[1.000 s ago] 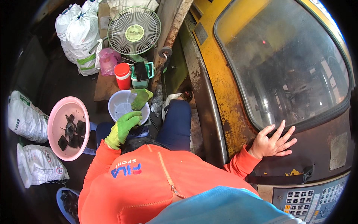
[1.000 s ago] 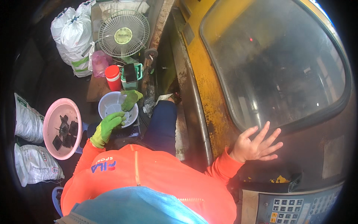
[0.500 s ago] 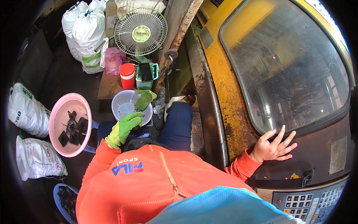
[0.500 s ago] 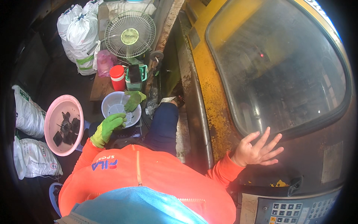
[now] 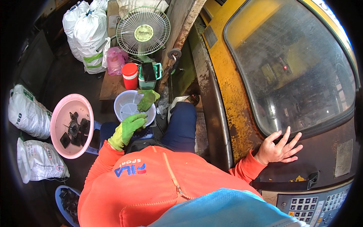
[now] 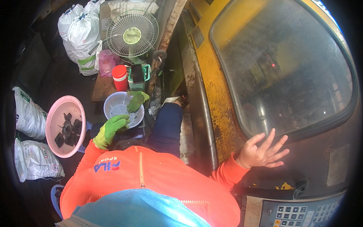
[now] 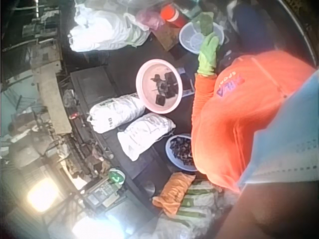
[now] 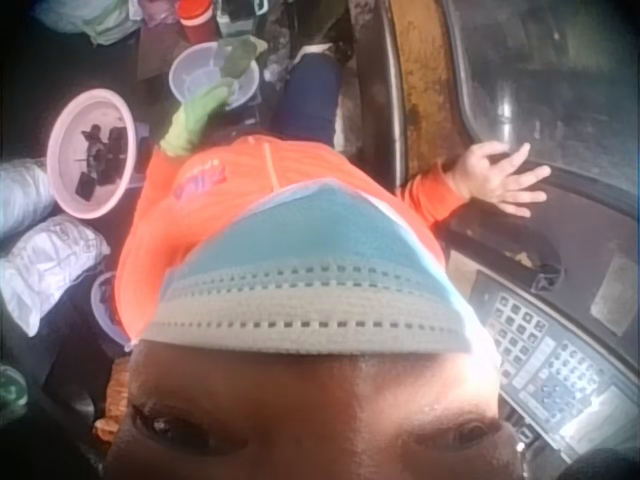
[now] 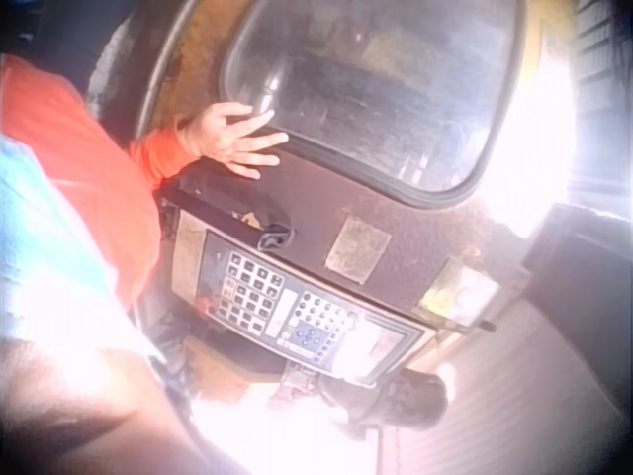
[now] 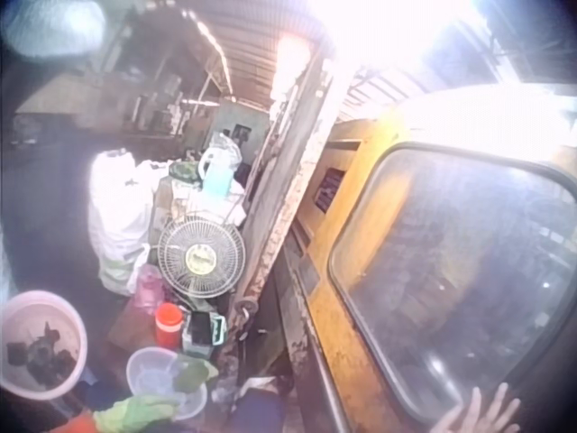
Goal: The person sits on the floor and repeatedly picks up small black molded parts from a pink basin, wipes each one with a green cloth, and places them into a white strainer. The person also briefly handles a black tray containing small metal pieces.
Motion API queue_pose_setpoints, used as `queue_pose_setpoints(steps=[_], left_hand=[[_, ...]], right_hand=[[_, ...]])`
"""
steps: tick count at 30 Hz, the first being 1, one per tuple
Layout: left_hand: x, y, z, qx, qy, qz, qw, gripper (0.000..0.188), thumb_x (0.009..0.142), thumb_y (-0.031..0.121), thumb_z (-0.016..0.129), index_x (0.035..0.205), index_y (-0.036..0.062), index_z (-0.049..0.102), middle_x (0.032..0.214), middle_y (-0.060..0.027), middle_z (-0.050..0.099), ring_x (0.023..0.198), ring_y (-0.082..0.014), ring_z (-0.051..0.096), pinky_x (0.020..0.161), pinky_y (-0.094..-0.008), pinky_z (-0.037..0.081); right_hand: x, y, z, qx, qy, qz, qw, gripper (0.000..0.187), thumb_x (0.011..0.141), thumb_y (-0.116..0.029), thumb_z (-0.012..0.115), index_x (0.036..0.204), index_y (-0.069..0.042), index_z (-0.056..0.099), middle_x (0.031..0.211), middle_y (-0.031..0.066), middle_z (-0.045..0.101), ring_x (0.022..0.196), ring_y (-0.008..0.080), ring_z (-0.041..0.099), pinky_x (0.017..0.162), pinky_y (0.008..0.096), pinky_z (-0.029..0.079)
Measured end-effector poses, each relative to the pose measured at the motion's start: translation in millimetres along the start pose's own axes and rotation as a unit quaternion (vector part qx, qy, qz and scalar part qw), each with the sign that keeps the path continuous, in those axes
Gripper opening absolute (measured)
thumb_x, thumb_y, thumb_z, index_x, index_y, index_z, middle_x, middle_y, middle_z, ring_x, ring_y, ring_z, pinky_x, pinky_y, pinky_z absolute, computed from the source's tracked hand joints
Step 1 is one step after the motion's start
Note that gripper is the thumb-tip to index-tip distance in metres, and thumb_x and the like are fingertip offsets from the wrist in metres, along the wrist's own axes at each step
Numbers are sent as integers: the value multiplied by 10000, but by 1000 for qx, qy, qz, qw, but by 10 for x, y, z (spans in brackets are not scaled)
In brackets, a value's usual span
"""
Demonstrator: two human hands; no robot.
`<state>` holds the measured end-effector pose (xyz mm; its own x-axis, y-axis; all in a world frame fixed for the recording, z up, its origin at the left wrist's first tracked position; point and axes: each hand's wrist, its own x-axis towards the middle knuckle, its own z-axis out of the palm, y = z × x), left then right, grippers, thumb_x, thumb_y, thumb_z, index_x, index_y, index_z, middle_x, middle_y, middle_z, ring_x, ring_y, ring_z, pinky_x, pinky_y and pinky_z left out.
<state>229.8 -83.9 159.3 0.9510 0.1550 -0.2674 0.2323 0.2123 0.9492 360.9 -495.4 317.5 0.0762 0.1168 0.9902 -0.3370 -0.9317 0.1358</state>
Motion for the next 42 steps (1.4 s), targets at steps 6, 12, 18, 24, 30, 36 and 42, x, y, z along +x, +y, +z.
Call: queue_pose_setpoints(steps=[6, 12, 18, 24, 30, 36, 42], left_hand=[[17, -8, 3, -4, -5, 1, 1000, 436, 952, 270, 569, 1301, 10, 572, 1120, -70, 662, 941, -134, 598, 839, -272, 472], [-6, -17, 27, 0, 5, 31, 1000, 466, 954, 316, 538, 1290, -4, 584, 939, -47, 652, 830, -123, 567, 782, -254, 455], [-21, 31, 17, 25, -16, 29, 999, 444, 971, 279, 531, 1318, 3, 553, 1143, -92, 659, 976, -164, 604, 874, -293, 475], [-14, 28, 19, 22, -25, 20, 999, 462, 973, 302, 523, 1325, 3, 547, 1160, -96, 652, 981, -169, 606, 874, -297, 476], [-6, 17, 35, -4, -21, 14, 1000, 470, 959, 306, 551, 1319, 5, 555, 1159, -88, 651, 984, -163, 598, 875, -298, 466], [4, 10, 46, 9, -18, 28, 999, 479, 973, 316, 539, 1320, -14, 555, 1026, -64, 653, 908, -132, 585, 825, -268, 462], [-35, 83, 92, 18, -10, 25, 999, 481, 972, 321, 538, 1318, -12, 556, 1009, -67, 651, 906, -135, 587, 830, -272, 466]], right_hand=[[3, -2, 8, 0, -1, 4, 1000, 278, 853, -251, 614, 1105, -289, 725, 1404, -17, 553, 1396, 254, 378, 1192, 445, 42], [-4, -7, 0, 10, -2, 7, 1000, 284, 857, -259, 607, 1113, -292, 725, 1402, -22, 556, 1395, 254, 379, 1191, 449, 47], [-18, -13, 3, 27, -5, 23, 999, 284, 857, -277, 612, 1118, -288, 724, 1405, -22, 554, 1398, 257, 370, 1187, 464, 46], [-16, -4, -3, 24, -9, 19, 999, 284, 847, -260, 631, 1115, -288, 724, 1407, -25, 550, 1407, 259, 355, 1189, 464, 42], [-9, 11, 3, 22, -7, 9, 1000, 274, 841, -251, 636, 1097, -277, 731, 1406, -24, 551, 1404, 259, 361, 1191, 454, 43], [0, 4, -2, 24, 1, 7, 1000, 260, 844, -249, 631, 1080, -270, 738, 1405, -24, 552, 1397, 261, 372, 1191, 452, 45], [-26, 24, -3, 20, -8, 11, 1000, 270, 847, -256, 629, 1095, -283, 730, 1405, -24, 552, 1392, 260, 379, 1189, 459, 53]])
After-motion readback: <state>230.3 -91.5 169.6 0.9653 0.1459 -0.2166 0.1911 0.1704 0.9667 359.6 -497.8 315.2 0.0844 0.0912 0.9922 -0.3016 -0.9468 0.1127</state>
